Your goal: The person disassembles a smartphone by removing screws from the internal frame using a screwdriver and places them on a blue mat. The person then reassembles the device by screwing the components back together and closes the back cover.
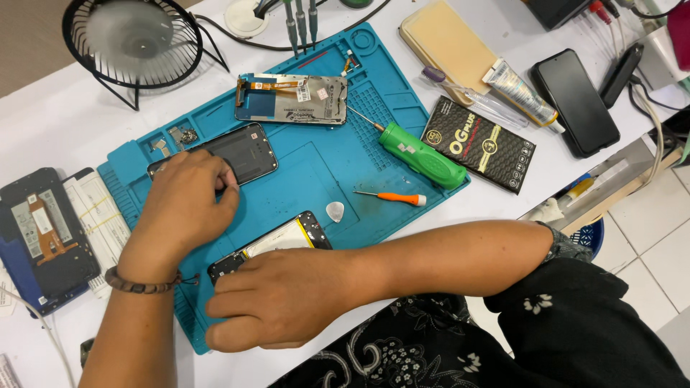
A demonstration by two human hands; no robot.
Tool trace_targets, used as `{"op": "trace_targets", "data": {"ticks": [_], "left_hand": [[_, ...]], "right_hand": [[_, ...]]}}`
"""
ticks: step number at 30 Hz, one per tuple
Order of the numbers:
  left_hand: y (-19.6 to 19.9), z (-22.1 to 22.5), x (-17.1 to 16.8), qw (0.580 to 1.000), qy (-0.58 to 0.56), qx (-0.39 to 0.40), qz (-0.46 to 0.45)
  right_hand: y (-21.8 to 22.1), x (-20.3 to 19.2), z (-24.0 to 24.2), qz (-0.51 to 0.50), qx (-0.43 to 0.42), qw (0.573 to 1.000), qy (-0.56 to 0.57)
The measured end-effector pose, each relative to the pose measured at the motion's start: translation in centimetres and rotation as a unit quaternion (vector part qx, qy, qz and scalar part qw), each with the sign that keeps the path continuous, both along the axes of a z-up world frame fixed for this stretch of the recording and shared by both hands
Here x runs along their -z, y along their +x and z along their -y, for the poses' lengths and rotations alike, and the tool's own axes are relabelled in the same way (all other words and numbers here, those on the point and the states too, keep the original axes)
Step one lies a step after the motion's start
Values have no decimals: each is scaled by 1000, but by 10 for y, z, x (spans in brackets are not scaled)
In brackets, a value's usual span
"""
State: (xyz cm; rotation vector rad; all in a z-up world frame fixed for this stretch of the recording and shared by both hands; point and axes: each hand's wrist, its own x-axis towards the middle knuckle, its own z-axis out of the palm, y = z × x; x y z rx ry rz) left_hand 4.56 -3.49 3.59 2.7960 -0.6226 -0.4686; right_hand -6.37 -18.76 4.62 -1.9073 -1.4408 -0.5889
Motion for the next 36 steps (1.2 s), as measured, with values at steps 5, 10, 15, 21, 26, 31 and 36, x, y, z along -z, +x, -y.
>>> {"op": "trace_targets", "data": {"ticks": [5,10,15,21,26,31,36], "left_hand": [[-4,-3,4,998,-26,15,48],[-21,-25,2,962,-240,18,127],[-81,-52,-26,892,-388,-28,229],[-148,-60,-23,844,-484,-129,193],[-188,-56,16,697,-654,-277,98],[-200,-46,27,655,-693,-289,84],[-198,-47,26,658,-700,-265,84]], "right_hand": [[-1,8,-2,-10,13,1000,-4],[13,-6,3,-83,-102,991,-15],[12,4,-3,-120,-113,984,-60],[16,-1,-5,-90,-109,985,-98],[10,-1,0,-283,-20,958,-34],[5,-10,-2,-365,-63,923,102],[5,-14,0,-358,-45,926,115]]}}
